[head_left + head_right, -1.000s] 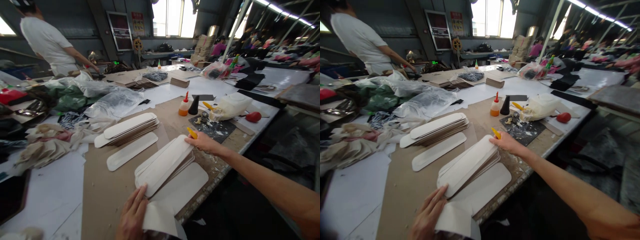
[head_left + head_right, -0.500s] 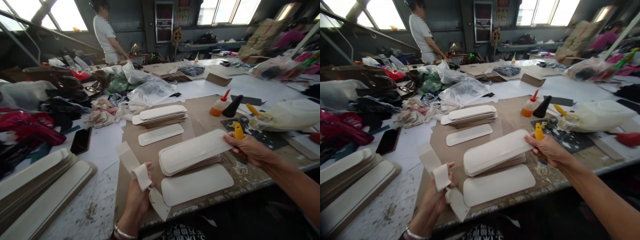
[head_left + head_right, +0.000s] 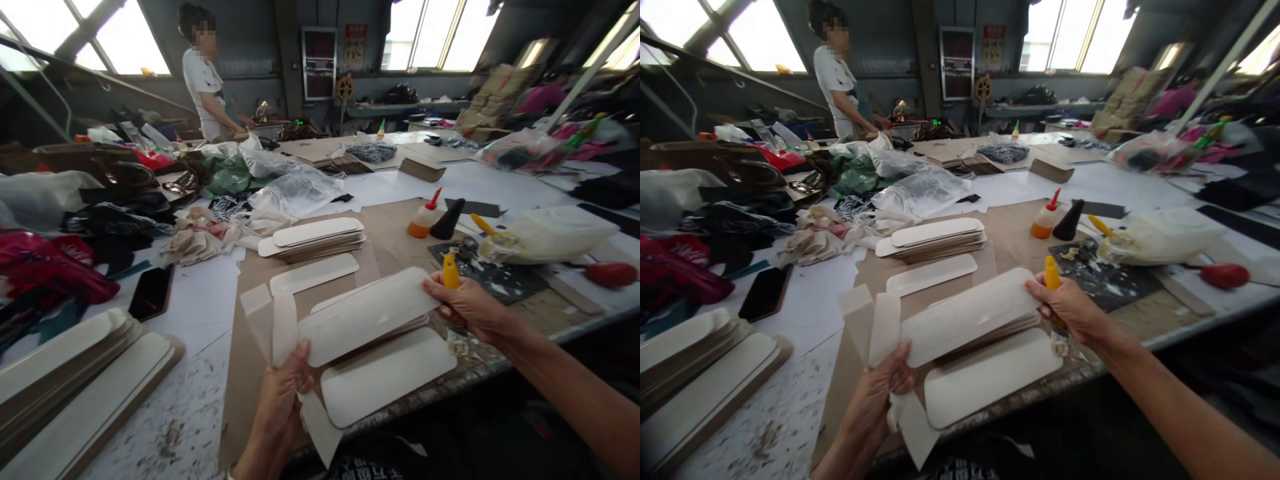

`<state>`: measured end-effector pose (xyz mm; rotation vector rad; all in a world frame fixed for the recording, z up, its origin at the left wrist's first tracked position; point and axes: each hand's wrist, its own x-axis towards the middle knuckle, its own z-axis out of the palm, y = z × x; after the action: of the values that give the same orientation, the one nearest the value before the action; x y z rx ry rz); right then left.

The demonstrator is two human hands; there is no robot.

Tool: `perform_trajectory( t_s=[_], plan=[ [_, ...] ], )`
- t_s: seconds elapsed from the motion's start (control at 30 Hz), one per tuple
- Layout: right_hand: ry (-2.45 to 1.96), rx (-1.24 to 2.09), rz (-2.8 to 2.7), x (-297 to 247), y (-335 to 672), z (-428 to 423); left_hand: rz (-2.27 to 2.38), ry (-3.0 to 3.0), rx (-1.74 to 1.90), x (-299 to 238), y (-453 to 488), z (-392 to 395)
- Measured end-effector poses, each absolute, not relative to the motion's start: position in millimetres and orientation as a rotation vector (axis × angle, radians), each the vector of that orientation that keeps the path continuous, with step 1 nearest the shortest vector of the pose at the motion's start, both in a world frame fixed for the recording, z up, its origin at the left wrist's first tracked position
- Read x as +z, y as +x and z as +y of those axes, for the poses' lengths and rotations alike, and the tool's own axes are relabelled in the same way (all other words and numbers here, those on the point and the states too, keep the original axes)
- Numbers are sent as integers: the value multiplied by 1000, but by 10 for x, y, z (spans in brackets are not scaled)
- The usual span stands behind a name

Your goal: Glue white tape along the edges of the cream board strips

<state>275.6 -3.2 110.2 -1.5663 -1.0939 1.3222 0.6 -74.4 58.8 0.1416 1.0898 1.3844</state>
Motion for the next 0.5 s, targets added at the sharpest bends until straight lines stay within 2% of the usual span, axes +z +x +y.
perform_trajectory(
  t_s=[0.27,0.5],
  plan=[
    [-1580,1320,-1109,1081,2598,-59,1340,426,1441,583,-121,-718],
    [-1572,1314,-1149,1079,2514,-1,1408,365,1448,591,-164,-672]
  ],
)
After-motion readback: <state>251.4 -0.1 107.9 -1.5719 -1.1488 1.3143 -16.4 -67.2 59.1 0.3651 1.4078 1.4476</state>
